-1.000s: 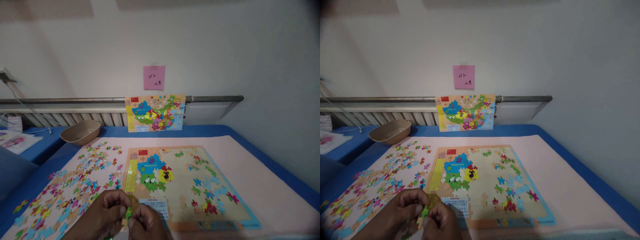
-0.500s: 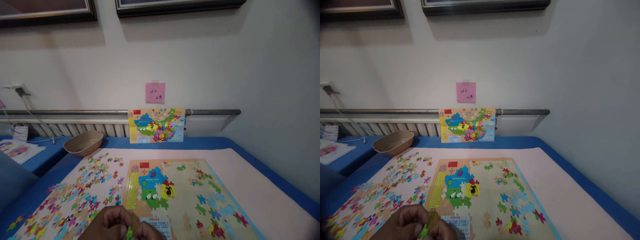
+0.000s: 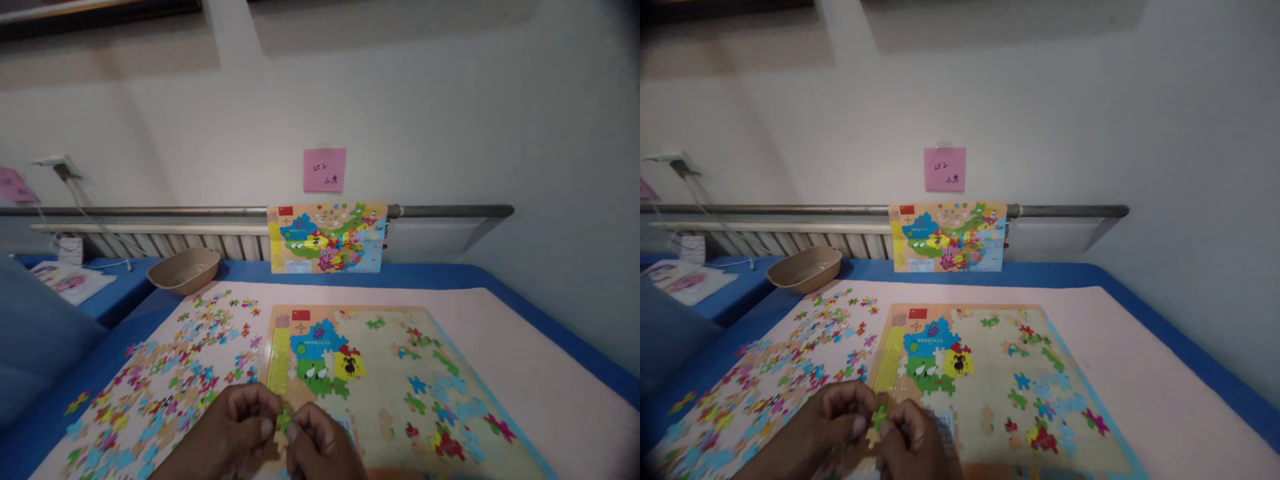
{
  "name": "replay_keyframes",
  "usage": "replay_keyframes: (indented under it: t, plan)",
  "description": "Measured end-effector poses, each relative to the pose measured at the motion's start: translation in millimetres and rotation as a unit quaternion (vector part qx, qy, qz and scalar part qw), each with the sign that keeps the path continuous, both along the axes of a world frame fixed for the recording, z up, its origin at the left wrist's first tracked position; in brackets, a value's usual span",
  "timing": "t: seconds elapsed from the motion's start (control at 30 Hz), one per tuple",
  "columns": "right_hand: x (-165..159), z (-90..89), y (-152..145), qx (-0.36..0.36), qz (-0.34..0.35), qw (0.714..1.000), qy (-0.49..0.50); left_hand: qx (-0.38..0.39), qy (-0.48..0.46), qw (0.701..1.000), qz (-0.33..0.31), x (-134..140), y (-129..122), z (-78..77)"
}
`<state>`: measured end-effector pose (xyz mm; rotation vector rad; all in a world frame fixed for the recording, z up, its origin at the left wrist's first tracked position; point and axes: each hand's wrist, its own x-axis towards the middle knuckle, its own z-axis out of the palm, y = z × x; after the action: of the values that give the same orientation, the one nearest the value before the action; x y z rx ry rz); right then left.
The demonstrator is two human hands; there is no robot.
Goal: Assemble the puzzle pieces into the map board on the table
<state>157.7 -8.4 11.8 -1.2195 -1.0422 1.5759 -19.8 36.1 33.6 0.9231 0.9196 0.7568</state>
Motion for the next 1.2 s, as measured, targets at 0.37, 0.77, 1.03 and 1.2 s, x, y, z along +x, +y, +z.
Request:
replay_keyframes:
  t: [0.37, 0.77, 1.03, 1.2]
  plan:
    - [-1, 4.4, -2, -0.014, 0.004, 0.999, 0.045, 0.026, 0.017, 0.999, -0.041, -1, 4, 9.3]
    - [-1, 4.6, -4, -0.017, 0.029, 0.997, 0.067, 0.035, 0.013, 0.999, -0.024, -1, 5, -0.5]
    - [-6, -8.4, -5, -0.038, 0.059, 0.996, 0.063, 0.031, 0.011, 0.998, -0.058, -9, 0, -6.1]
    - [-3, 2.9, -6, -0.052, 0.071, 0.994, 0.061, 0.034, 0.022, 0.998, -0.039, -6, -3, -5.6]
